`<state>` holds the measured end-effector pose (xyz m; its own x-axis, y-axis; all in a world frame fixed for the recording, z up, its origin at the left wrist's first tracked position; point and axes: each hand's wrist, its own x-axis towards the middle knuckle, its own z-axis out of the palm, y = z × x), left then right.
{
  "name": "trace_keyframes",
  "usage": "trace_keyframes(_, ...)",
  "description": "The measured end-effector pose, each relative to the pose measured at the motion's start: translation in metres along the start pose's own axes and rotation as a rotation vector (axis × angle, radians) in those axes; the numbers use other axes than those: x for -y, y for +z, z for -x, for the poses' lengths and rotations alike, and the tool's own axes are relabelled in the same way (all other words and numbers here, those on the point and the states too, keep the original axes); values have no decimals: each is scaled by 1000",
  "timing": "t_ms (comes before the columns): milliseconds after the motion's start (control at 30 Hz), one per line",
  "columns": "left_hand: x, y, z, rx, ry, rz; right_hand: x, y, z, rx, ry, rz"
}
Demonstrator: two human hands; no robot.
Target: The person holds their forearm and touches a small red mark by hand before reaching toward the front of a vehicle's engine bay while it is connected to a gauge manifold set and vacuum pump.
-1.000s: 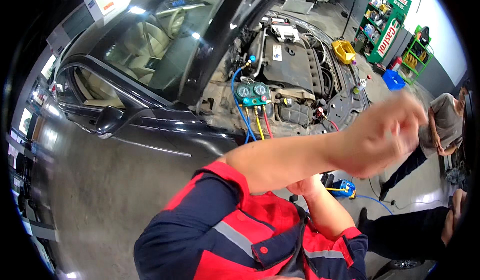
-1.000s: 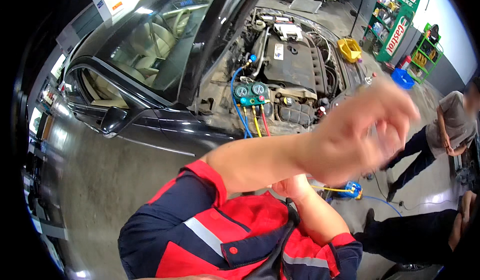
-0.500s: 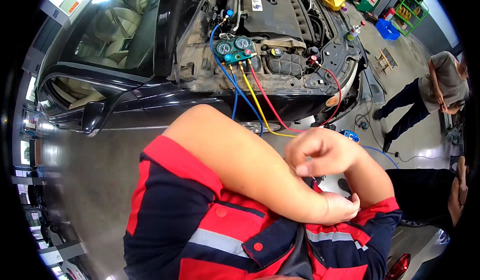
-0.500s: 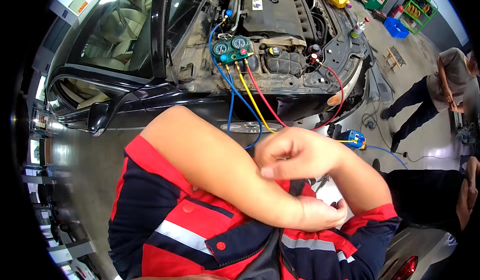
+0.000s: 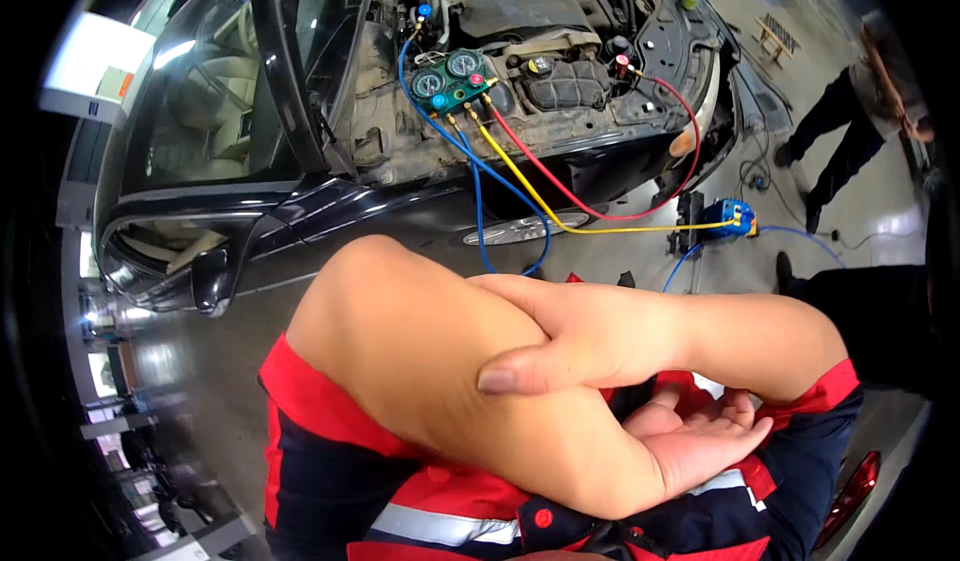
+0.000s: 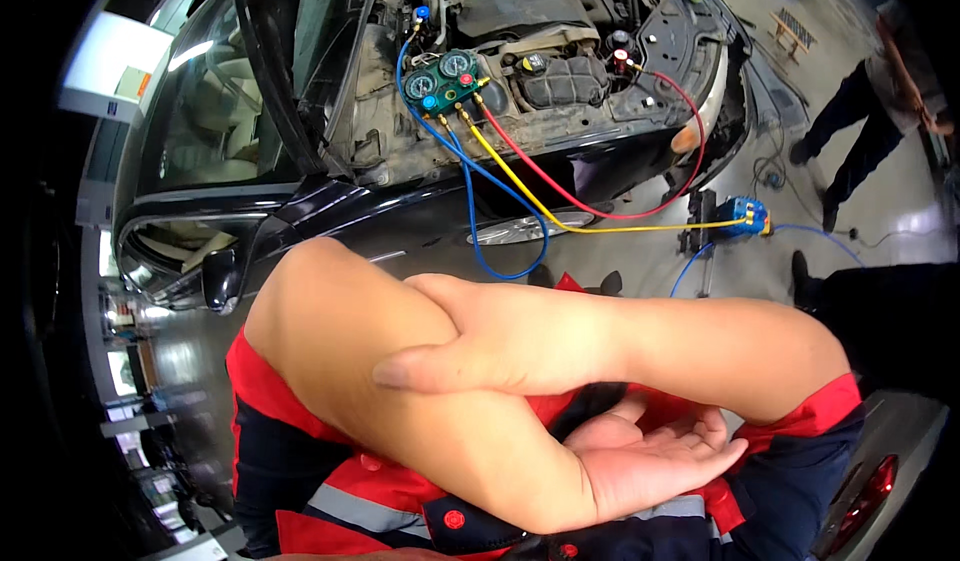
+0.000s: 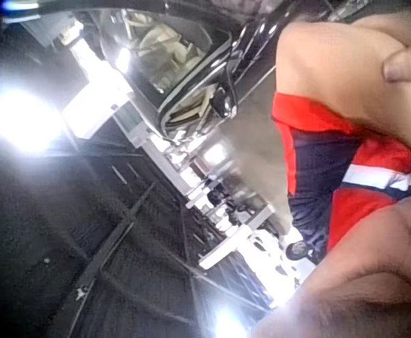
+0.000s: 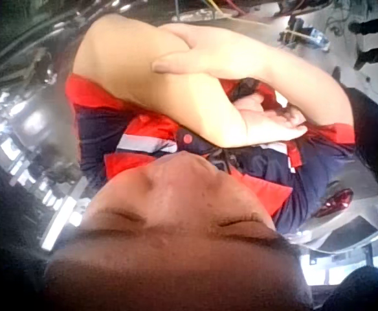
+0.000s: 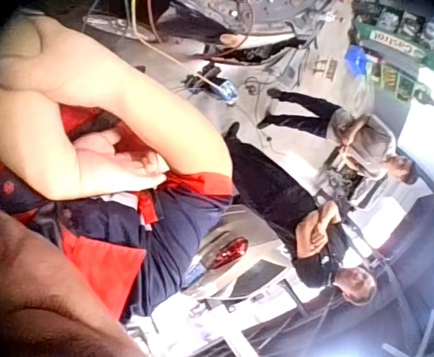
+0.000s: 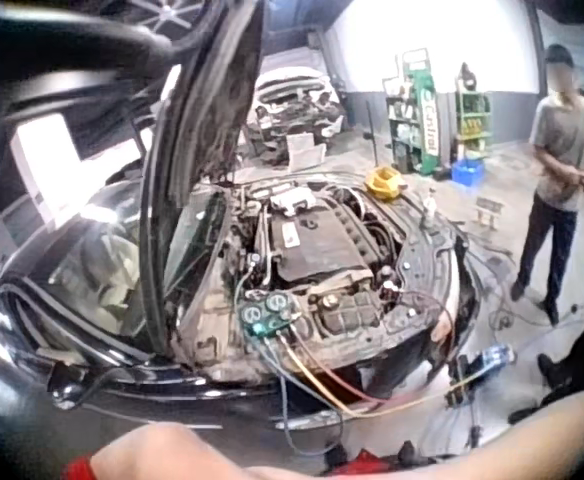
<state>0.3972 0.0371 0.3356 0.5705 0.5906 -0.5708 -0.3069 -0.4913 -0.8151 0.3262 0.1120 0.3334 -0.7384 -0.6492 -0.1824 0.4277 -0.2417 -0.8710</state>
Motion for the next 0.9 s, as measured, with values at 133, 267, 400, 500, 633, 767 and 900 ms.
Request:
trace_keyframes(133,-1,7,12,-41,57,-80,-5,-1,9,-73,18,121)
trace_keyframes(267,0,8,22,-34,86,-81,-1,7,9,-36,26,142)
trace_keyframes(400,2,9,24,-39,96,-80,-4,8,11,-17,-29,108)
trace_keyframes(500,3,12,24,-51,100,-84,-5,3,13,-1,-55,127)
trace_keyframes(633,7,19,25,-67,99,-91,-9,-4,18,-15,-125,251)
trace_keyframes(767,23,30,36,-60,152,-37,3,-7,20,-139,-302,739)
trace_keyframes(900,38,34,40,-43,184,28,2,-4,-14,-350,-597,730)
